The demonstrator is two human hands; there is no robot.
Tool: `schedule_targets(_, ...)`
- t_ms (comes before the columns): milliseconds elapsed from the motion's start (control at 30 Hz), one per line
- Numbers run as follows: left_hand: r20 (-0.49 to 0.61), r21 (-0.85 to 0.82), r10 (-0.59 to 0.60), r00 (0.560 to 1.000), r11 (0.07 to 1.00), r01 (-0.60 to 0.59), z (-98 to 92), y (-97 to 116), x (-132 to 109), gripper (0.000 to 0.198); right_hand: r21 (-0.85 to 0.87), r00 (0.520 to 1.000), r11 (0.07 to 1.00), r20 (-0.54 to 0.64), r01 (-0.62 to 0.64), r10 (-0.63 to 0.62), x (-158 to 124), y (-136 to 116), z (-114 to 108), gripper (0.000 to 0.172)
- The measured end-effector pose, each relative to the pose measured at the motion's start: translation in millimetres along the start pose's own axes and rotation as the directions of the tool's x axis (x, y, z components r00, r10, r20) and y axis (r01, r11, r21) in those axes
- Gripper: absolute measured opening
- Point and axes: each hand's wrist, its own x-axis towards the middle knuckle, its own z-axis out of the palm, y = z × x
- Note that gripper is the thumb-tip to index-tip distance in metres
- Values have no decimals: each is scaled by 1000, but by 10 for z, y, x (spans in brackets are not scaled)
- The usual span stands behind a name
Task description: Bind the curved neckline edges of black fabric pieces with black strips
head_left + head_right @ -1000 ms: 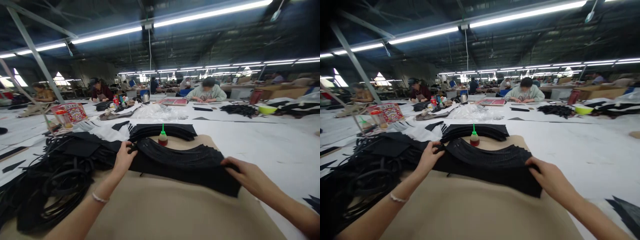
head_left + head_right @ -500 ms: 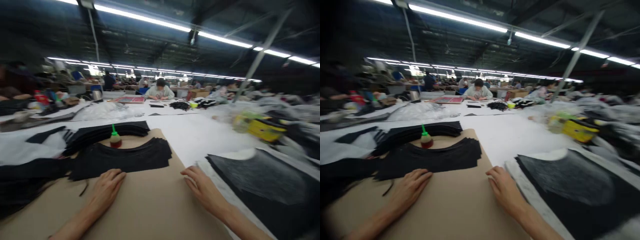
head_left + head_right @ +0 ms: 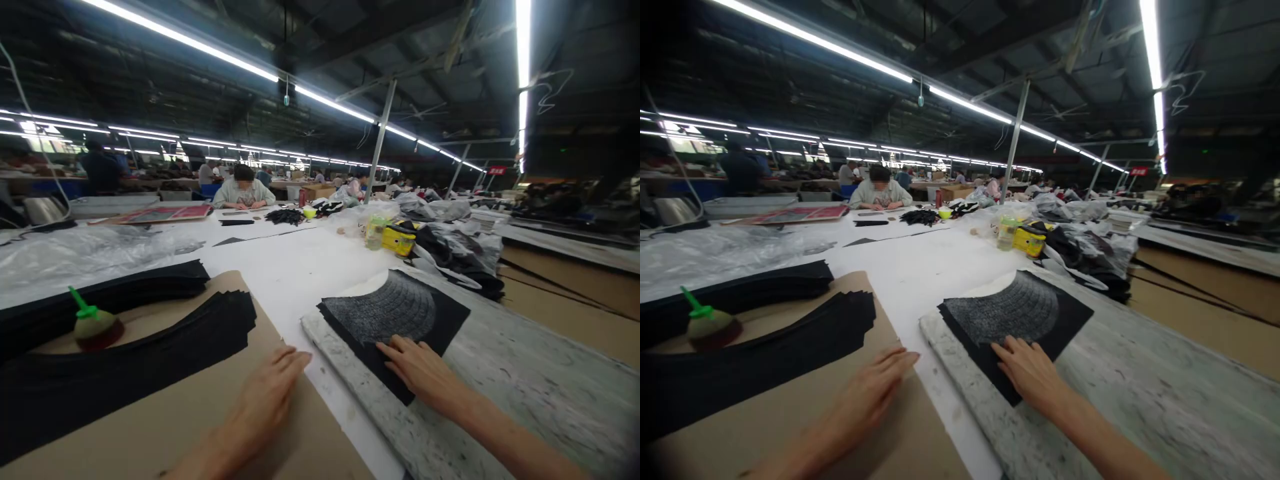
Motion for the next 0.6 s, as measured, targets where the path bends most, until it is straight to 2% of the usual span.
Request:
schedule_targets(100, 123, -109, 41, 992, 994, -27, 334, 273, 626, 65, -12, 1000, 1000, 8, 21, -21, 85, -6, 16, 25)
schedule_targets(200, 174, -119, 54, 983, 992, -34, 632, 337, 989, 72, 1, 999, 999, 14, 32, -32, 151, 11, 42, 26)
schedule_targets(300, 171, -94, -8, 985, 995, 24, 801, 337, 1109, 68, 51, 999, 998, 15, 47, -48, 192, 36, 98, 26)
schedule_targets(400, 143, -59, -77, 987, 995, 86, 833, 381, 1111, 56, 135, 1000, 991, -14, 26, -24, 190, 76, 139, 25)
schedule_targets(500, 129, -26, -91, 987, 995, 95, 820, 474, 1110, 40, 258, 996, 965, -67, -41, 60, 125, 185, 127, 21)
schedule_targets(600, 107, -1, -104, 989, 995, 105, 837, 562, 1130, 32, 422, 969, 895, -125, -143, 214, -11, 437, 90, 18)
